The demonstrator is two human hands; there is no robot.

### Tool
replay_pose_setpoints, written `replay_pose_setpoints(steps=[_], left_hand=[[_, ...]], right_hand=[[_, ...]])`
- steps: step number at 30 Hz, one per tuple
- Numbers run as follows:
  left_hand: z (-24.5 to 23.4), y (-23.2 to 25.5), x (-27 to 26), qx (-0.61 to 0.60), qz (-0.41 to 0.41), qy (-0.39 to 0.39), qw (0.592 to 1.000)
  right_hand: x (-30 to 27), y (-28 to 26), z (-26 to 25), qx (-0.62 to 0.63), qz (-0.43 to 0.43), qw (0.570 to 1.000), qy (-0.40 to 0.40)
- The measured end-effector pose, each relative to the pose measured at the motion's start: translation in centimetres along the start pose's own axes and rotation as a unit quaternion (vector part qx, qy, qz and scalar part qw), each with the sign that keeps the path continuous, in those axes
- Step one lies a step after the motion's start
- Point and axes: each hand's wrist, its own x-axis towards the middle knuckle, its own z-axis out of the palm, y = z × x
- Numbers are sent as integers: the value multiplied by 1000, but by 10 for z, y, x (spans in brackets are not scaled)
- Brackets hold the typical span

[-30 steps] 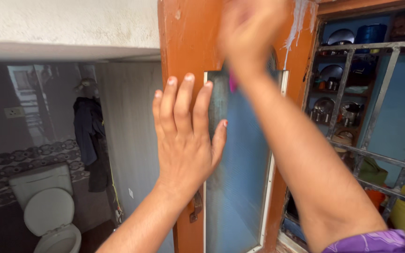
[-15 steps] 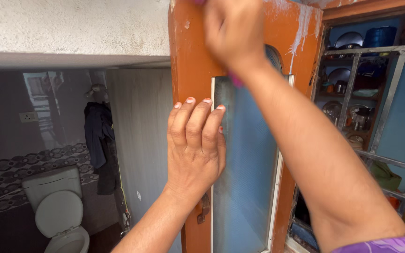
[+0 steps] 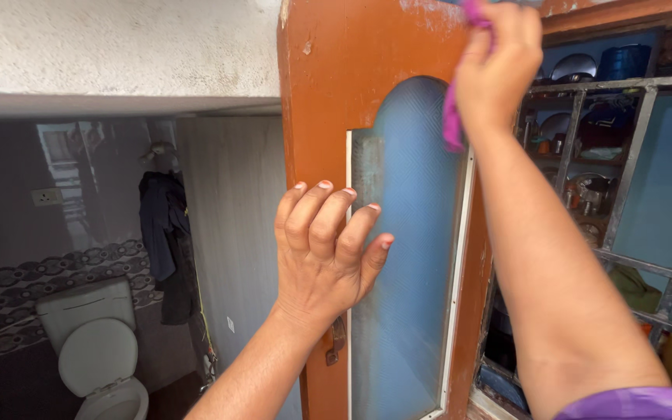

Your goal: The person cleans a wooden-framed window with frosted glass using a purple cloth. They wipe the frame and glass repeatedly, occasionally spraying a cleaning solution from a pink-capped bottle onto the cloth before continuing to wipe the surface.

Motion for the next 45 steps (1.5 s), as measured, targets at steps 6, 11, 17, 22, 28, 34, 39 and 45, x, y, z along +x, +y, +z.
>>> replay_pose_setpoints(steps=[6, 11, 17, 22, 28, 34, 39, 45], left_hand=[[-4, 0, 0, -25, -32, 12, 999], [-5, -1, 1, -24, -19, 7, 999], [-5, -4, -1, -69, -60, 30, 995], [-11, -4, -4, -123, -126, 77, 981], [-12, -2, 2, -97, -97, 16, 990], [-13, 8, 17, 11, 36, -97, 995], [-17, 7, 21, -4, 8, -95, 995], [-17, 5, 18, -66, -25, -58, 996]], right_hand=[[-45, -82, 6, 177, -146, 972, -53], [-50, -85, -11, 130, -185, 970, -92], [-31, -48, -21, 64, 14, 998, -6], [-120, -103, -41, 114, -35, 985, -122], [-197, -134, -115, 195, -132, 944, -229], [-150, -64, -75, 40, -139, 977, -154], [-106, -17, -29, -28, -19, 999, -39], [-154, -113, -84, 159, -85, 968, -176]])
